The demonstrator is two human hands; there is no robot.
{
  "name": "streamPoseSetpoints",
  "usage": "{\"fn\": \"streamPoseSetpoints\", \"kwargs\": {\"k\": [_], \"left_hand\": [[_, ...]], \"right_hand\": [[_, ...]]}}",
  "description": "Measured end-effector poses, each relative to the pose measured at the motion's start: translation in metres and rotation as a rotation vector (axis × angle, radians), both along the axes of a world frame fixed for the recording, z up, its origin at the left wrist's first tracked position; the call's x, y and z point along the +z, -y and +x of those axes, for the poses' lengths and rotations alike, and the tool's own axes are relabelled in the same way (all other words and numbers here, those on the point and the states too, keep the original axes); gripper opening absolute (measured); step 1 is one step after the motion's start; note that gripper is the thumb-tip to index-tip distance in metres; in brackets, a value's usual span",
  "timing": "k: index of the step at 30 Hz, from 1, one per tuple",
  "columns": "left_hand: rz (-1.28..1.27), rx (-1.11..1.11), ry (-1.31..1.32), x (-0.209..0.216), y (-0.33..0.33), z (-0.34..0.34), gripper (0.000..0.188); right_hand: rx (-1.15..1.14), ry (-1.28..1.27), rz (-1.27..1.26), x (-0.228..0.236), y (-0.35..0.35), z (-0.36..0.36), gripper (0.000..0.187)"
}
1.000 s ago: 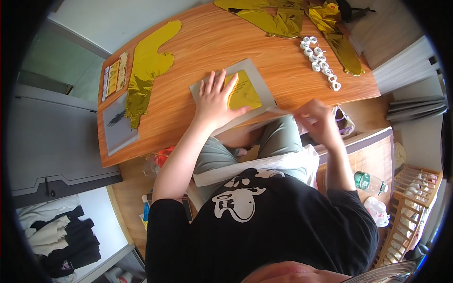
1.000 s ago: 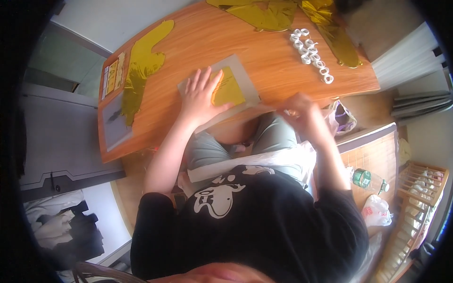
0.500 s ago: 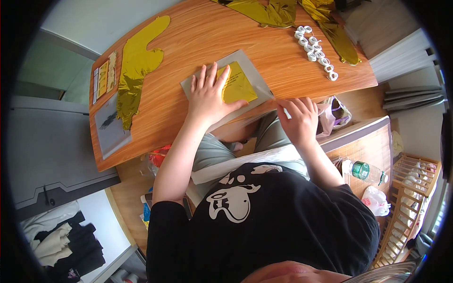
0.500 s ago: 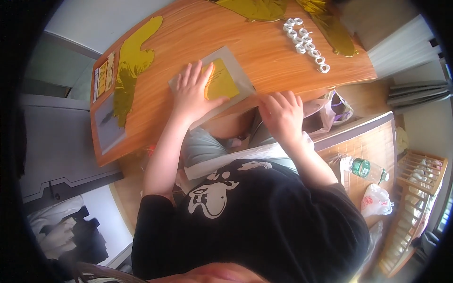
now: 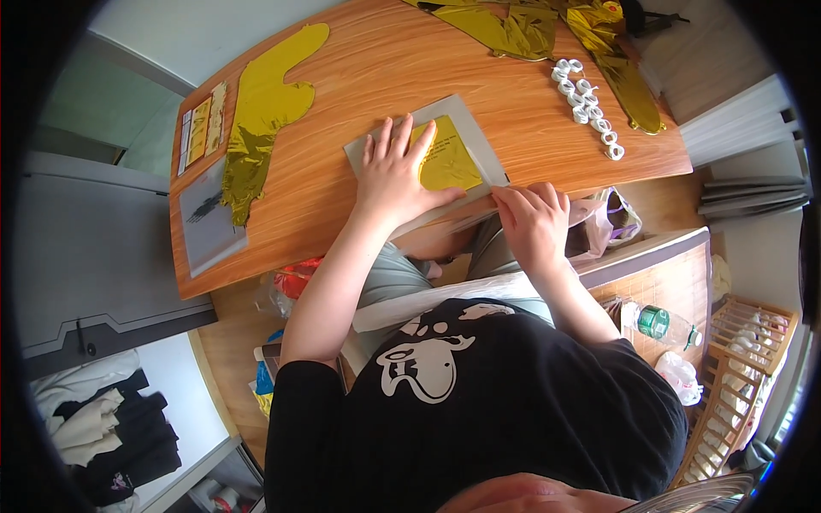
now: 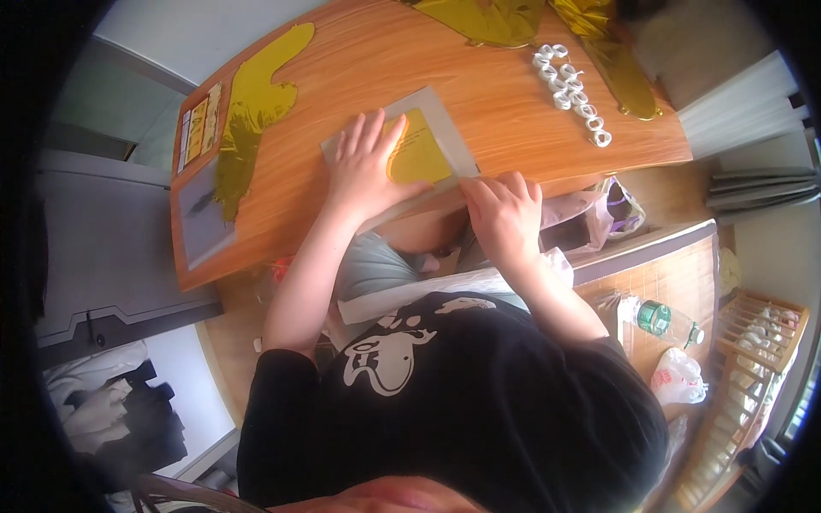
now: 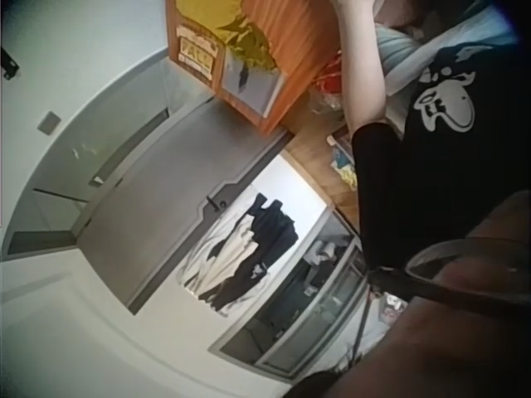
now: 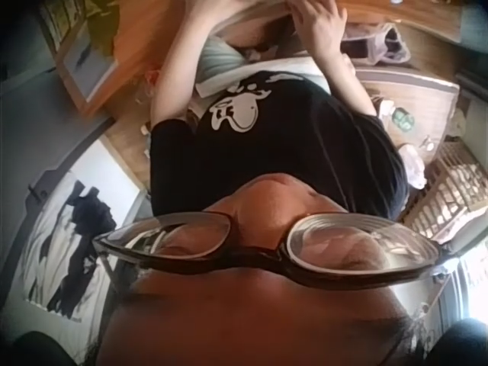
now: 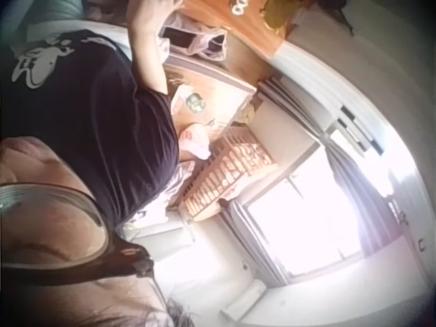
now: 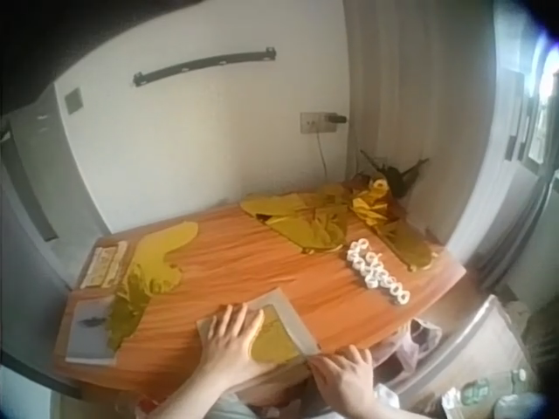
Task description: Unfolding and organizing gold foil letter balloons on a desk for preparation.
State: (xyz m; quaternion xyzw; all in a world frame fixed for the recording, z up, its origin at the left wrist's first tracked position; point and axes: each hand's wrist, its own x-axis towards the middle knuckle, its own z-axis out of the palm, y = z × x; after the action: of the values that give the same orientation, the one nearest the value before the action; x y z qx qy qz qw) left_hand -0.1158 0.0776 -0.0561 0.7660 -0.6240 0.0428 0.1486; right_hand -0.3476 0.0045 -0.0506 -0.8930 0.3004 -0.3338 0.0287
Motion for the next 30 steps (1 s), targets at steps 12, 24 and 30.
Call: {"fn": "streamPoseSetpoints", "kwargs": {"k": [12,24,30], "left_hand": [[0.001,0.005,0.016,-0.004,0.002,0.0,0.108],[0.004,0.006,0.018,-0.007,0.003,0.001,0.11],[0.006,0.004,0.021,-0.011,0.011,0.007,0.112]], "right_hand": [[-0.014,0.045,0.009,0.001,-0.015,0.006,0.019],[-0.001,-0.258,0.179,-0.004,-0.038,0.011,0.077],[0.124,-0.077,0.129,-0.006,-0.044,0.009,0.057]]}}
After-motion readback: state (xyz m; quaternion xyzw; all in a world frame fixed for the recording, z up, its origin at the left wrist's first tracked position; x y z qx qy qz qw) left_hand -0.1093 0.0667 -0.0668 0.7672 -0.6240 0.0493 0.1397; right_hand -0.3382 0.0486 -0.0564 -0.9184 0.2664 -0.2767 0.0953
